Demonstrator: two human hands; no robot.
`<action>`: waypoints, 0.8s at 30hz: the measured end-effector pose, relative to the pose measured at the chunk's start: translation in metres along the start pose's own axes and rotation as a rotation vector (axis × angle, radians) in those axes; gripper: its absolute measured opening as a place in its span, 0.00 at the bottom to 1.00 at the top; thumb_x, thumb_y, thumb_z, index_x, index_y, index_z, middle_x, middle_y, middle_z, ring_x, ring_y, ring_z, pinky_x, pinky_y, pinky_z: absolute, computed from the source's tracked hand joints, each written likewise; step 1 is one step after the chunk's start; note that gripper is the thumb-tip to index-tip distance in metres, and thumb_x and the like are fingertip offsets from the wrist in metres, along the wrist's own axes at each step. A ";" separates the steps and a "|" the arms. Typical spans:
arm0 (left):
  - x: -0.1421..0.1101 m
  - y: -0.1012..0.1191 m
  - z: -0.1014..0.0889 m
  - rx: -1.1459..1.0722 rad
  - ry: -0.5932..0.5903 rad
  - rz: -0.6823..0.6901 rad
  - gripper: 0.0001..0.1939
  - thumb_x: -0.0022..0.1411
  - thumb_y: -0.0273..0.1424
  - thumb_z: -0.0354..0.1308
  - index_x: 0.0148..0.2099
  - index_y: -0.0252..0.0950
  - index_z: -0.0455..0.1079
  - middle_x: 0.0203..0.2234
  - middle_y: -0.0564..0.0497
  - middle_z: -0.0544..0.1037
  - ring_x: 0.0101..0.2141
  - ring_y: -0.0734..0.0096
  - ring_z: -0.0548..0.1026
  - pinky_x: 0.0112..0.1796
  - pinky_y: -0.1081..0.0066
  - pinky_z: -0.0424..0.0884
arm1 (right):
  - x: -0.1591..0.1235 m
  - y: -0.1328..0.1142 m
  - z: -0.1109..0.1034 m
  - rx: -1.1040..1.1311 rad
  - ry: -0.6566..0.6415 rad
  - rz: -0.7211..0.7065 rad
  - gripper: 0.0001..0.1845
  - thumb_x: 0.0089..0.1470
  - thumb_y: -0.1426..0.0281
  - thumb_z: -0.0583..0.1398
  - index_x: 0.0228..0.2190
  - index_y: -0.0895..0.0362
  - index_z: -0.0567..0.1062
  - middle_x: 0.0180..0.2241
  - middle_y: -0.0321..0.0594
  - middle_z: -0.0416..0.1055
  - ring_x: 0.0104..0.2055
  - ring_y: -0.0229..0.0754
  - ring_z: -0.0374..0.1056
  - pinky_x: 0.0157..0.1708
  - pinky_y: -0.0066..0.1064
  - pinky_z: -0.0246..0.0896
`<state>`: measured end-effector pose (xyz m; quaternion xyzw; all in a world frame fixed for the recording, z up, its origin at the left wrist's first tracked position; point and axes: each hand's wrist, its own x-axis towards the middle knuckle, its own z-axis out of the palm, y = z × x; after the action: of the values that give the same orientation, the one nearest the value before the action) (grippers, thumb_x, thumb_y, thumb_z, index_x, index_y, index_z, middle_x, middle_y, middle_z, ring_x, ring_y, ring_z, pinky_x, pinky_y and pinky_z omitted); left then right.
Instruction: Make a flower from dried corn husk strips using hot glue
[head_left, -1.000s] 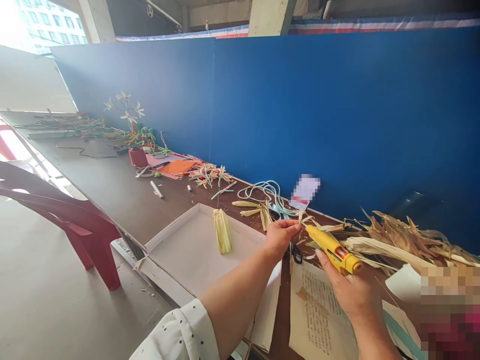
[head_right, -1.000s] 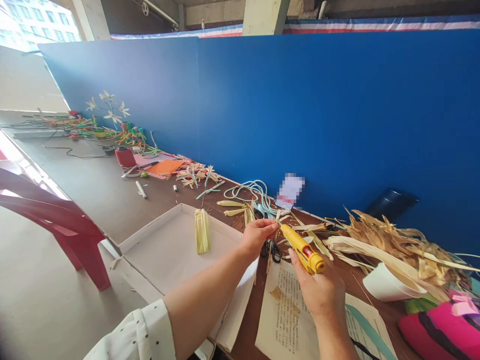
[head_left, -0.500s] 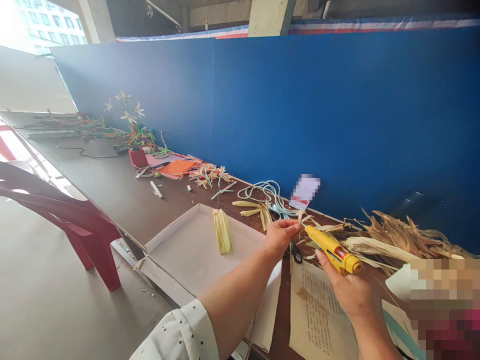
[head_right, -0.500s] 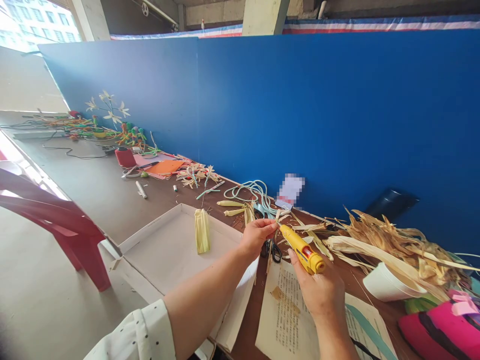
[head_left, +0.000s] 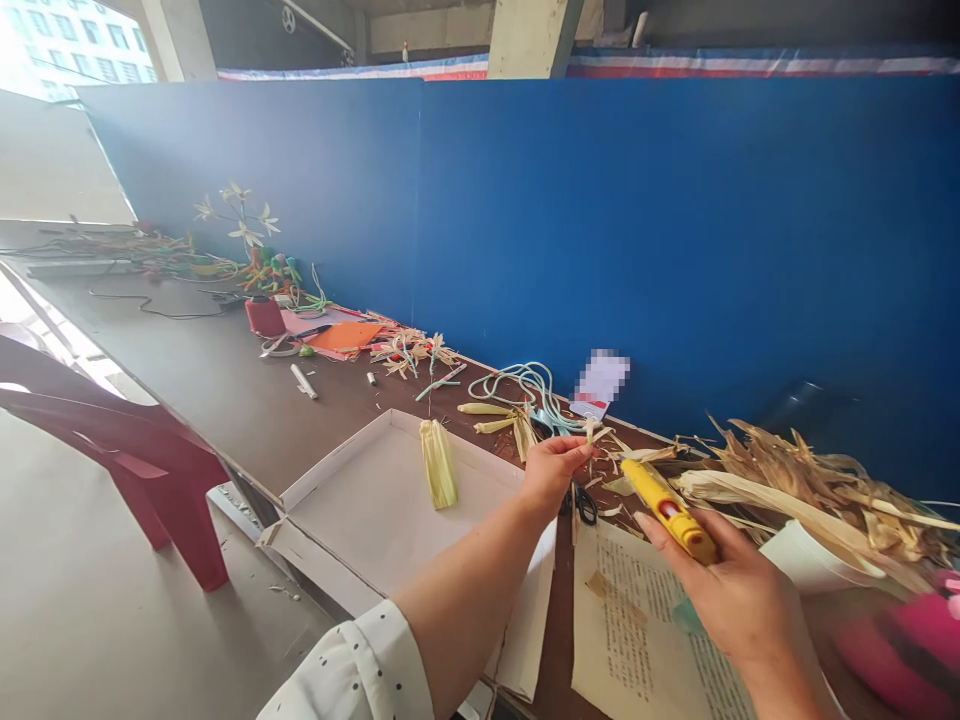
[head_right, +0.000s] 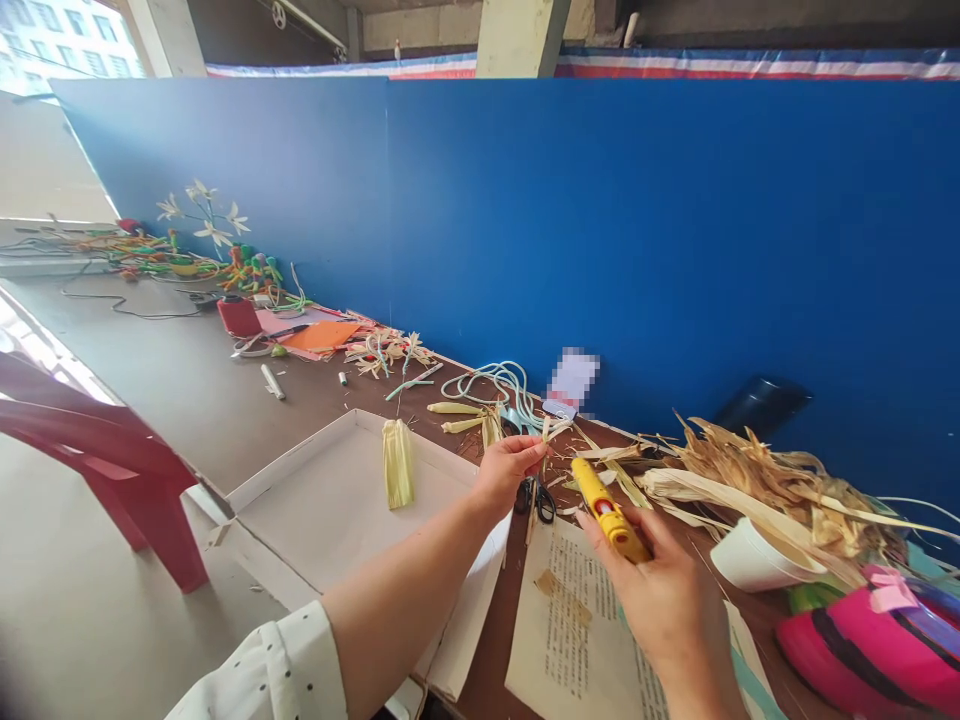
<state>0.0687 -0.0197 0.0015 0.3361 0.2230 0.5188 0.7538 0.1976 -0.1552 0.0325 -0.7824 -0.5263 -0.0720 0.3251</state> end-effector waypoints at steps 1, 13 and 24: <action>0.000 0.000 0.000 0.002 -0.003 0.004 0.22 0.32 0.41 0.72 0.28 0.29 0.76 0.22 0.50 0.73 0.23 0.81 0.62 0.28 0.74 0.57 | -0.002 0.003 -0.001 -0.027 -0.032 0.026 0.23 0.41 0.45 0.61 0.31 0.50 0.75 0.24 0.37 0.75 0.20 0.45 0.68 0.17 0.31 0.57; 0.001 -0.002 0.000 0.035 -0.004 0.005 0.22 0.33 0.41 0.71 0.28 0.29 0.75 0.22 0.50 0.73 0.22 0.81 0.61 0.27 0.74 0.57 | -0.018 0.076 0.019 -0.056 -0.244 -0.099 0.19 0.38 0.61 0.59 0.37 0.49 0.70 0.34 0.38 0.77 0.33 0.48 0.73 0.29 0.35 0.64; -0.001 -0.003 0.003 0.018 -0.021 -0.019 0.23 0.31 0.41 0.72 0.28 0.30 0.75 0.23 0.49 0.75 0.22 0.81 0.64 0.28 0.74 0.58 | -0.015 0.088 -0.001 0.017 -0.331 -0.041 0.18 0.33 0.59 0.63 0.32 0.48 0.76 0.31 0.35 0.78 0.33 0.48 0.74 0.29 0.32 0.67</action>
<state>0.0723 -0.0219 0.0013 0.3462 0.2227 0.5058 0.7581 0.2675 -0.1883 -0.0114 -0.7699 -0.5891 0.0555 0.2389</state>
